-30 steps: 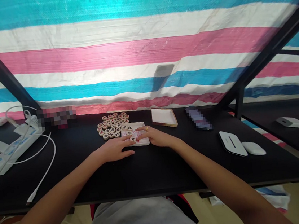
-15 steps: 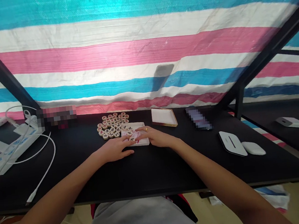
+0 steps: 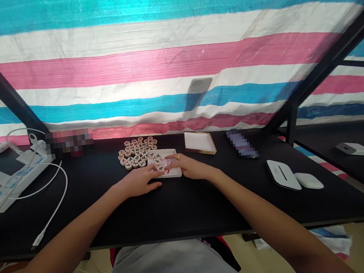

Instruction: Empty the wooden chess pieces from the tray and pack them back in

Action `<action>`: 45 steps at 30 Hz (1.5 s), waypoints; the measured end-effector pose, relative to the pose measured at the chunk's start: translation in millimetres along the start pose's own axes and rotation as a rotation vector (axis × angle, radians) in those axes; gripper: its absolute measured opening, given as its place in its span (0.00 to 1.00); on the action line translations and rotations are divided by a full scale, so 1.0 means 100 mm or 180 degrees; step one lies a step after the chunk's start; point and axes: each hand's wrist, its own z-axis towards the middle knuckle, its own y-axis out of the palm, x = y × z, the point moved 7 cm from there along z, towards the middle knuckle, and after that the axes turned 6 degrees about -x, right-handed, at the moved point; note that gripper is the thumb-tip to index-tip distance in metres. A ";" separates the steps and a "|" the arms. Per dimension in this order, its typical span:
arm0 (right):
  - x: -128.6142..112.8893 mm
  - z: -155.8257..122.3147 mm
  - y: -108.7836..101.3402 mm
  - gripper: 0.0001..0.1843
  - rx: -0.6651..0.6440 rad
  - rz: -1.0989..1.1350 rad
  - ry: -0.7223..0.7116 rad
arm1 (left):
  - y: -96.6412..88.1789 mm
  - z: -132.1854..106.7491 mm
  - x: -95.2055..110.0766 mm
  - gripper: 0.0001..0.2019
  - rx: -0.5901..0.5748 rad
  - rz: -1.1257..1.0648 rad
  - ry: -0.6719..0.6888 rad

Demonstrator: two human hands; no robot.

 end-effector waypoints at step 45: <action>0.09 0.01 -0.03 0.31 0.0318 -0.0166 0.0074 | -0.28 -0.08 -0.05 0.20 0.0644 0.0899 -0.0469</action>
